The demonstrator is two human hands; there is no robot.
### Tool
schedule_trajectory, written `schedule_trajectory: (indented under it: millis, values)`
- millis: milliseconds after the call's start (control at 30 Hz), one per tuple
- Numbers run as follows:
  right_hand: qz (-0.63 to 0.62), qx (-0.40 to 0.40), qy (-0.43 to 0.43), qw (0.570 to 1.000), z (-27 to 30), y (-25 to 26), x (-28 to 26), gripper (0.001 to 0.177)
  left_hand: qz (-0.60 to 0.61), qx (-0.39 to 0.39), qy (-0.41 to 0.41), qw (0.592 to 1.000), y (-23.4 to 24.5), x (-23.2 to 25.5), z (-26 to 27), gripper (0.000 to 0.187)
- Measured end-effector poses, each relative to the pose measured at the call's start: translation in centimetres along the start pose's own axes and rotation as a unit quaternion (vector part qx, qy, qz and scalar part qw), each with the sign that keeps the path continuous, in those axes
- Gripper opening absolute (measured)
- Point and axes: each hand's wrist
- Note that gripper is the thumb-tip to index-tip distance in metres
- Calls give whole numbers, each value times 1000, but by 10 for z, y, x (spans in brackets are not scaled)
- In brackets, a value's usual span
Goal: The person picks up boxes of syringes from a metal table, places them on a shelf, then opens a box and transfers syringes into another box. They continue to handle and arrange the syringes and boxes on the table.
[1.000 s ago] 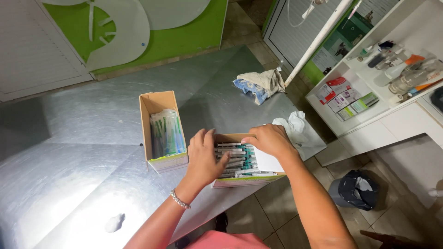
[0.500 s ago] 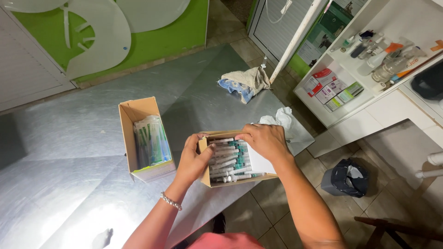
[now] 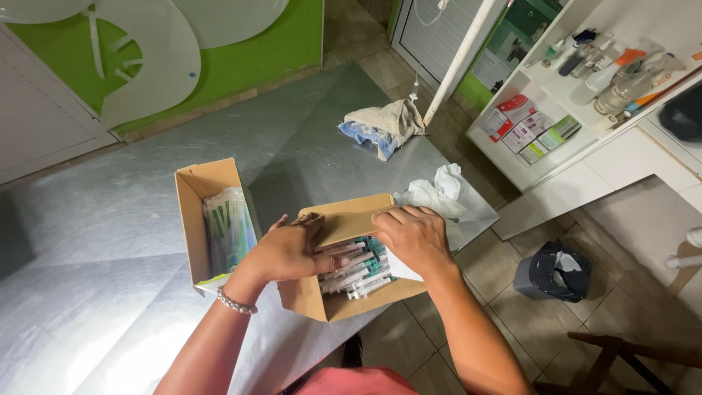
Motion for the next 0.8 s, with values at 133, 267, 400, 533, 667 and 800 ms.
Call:
schedule_trajectory:
  millis: [133,267,400,533,667,800]
  values:
    - [4,8,4,1000,4,2,-3,12,-1,-30,9,1000,0,5,-4,104]
    - [12,18,1,1000,3,11,-7,9,-43,-39,10,998,-8,-7,-12,107]
    - [11,35,-6,999,0,14,-10,12,-50,-37,-6,998,-21,-32,-29,94]
    - [13,42,-19,999,-4,8,-6,12,-38,-18,-6,999,-30,-40,-35,85]
    - [-316,-51,-115,940,-22,21,12,15,-13,68,73,995,-31,-24,-26,55]
    - [-645,-68,-297,701,13,-49,78,56,-166,219,62,959,-64,-43,-41,37]
Point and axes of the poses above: each hand's wrist, its own z-axis away from the middle knuckle, its own y-axis out of the back of the hand, x = y × z, and after that the axes turned 2 degrees about -y, right-handed
